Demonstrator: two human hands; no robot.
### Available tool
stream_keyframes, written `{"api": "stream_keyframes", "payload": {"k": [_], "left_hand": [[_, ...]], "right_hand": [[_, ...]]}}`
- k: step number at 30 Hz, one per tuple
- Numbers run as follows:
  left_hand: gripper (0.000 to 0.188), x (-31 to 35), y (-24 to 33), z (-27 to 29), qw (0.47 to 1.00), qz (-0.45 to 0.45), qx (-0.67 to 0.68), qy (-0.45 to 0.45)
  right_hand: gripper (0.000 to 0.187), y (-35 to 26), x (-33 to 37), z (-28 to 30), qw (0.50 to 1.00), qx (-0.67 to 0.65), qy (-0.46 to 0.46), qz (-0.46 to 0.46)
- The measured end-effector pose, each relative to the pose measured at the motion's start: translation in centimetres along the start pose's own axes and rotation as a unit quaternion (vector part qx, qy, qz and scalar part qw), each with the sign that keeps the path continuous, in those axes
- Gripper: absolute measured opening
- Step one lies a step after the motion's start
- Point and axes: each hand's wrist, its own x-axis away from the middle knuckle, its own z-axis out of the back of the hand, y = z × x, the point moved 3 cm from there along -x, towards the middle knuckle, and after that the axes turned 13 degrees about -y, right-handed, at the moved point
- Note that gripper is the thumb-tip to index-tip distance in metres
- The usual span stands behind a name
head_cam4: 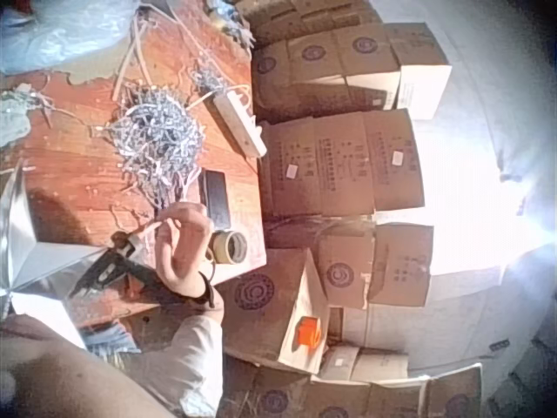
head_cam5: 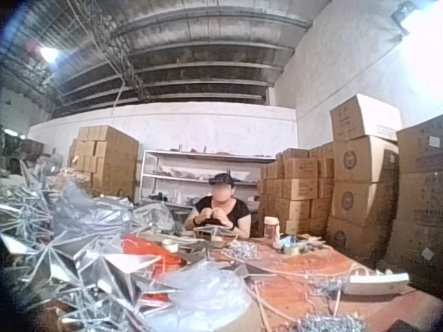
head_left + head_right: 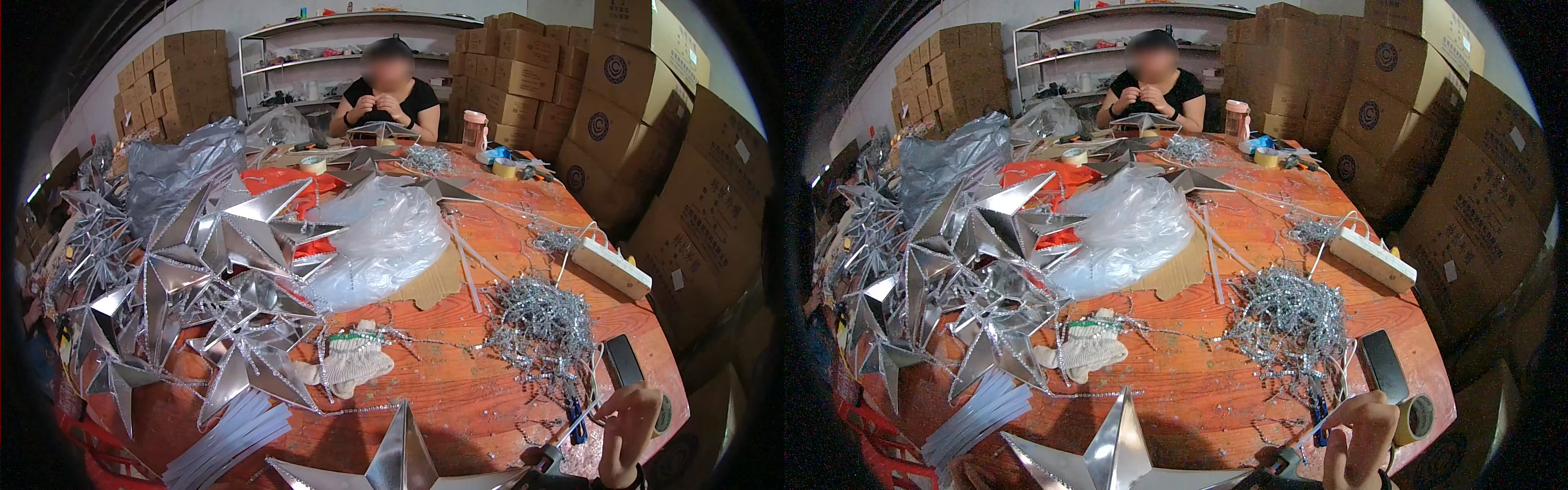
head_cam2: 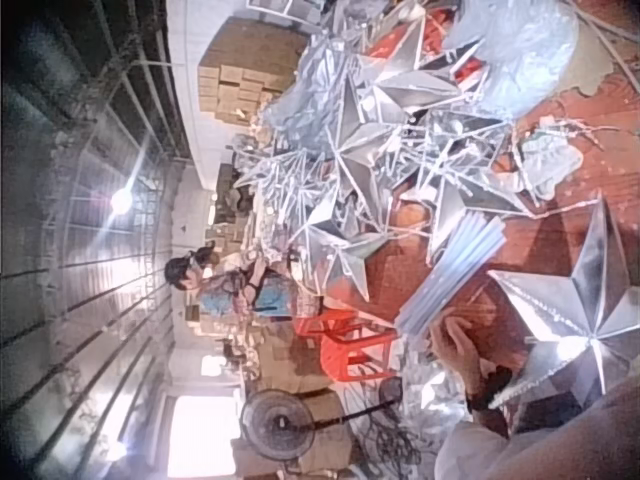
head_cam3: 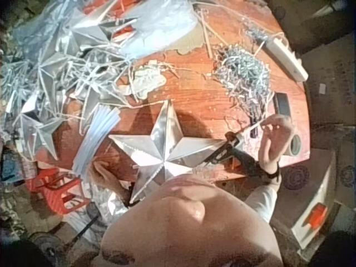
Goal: Assembling and gluing large metallic star decorations using a hot glue gun.
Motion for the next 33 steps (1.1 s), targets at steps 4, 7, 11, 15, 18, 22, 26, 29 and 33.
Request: {"api": "stream_keyframes", "payload": {"k": [4, 7, 11, 15, 18, 22, 26, 29, 33], "left_hand": [[0.023, -0.1, 0.0, 0.1, 1.0, 0.005, 0.004, -0.003], [0.025, 0.1, 0.8, 0.4, 1.0, -0.004, -0.023, 0.016], [0.025, -0.3, 0.7, 0.1, 1.0, -0.008, -0.012, 0.007], [0.025, 0.0, 0.6, 0.2, 1.0, -0.014, -0.012, 0.012], [0.024, -0.1, 0.2, 0.0, 1.0, -0.005, -0.02, 0.008], [0.024, -0.3, 0.6, -0.1, 1.0, -0.006, -0.005, 0.007], [0.023, -0.1, 0.5, 0.0, 1.0, 0.003, 0.004, 0.003], [0.023, -0.1, 0.1, 0.0, 1.0, 0.005, 0.001, 0.005], [0.023, 0.0, -0.1, -0.1, 1.0, 0.01, 0.014, 0.011]], "right_hand": [[0.024, 0.9, 0.4, 0.2, 0.995, 0.081, 0.018, -0.063], [0.016, 2.1, -0.6, -1.2, 0.995, 0.089, 0.04, -0.024], [0.02, 0.1, 0.6, 0.1, 0.993, 0.087, 0.064, -0.052], [0.025, 2.0, 1.3, 1.1, 0.996, 0.069, 0.051, -0.036], [0.023, 2.4, 0.9, 0.6, 0.997, 0.071, 0.036, -0.008], [0.021, 2.1, 0.5, 0.8, 0.996, 0.076, 0.02, 0.033], [0.019, 2.4, 0.2, 0.9, 0.995, 0.072, 0.001, 0.075], [0.018, 2.4, 0.0, 1.0, 0.992, 0.072, -0.014, 0.105], [0.016, 2.0, -0.1, 1.2, 0.986, 0.07, -0.034, 0.146]]}}
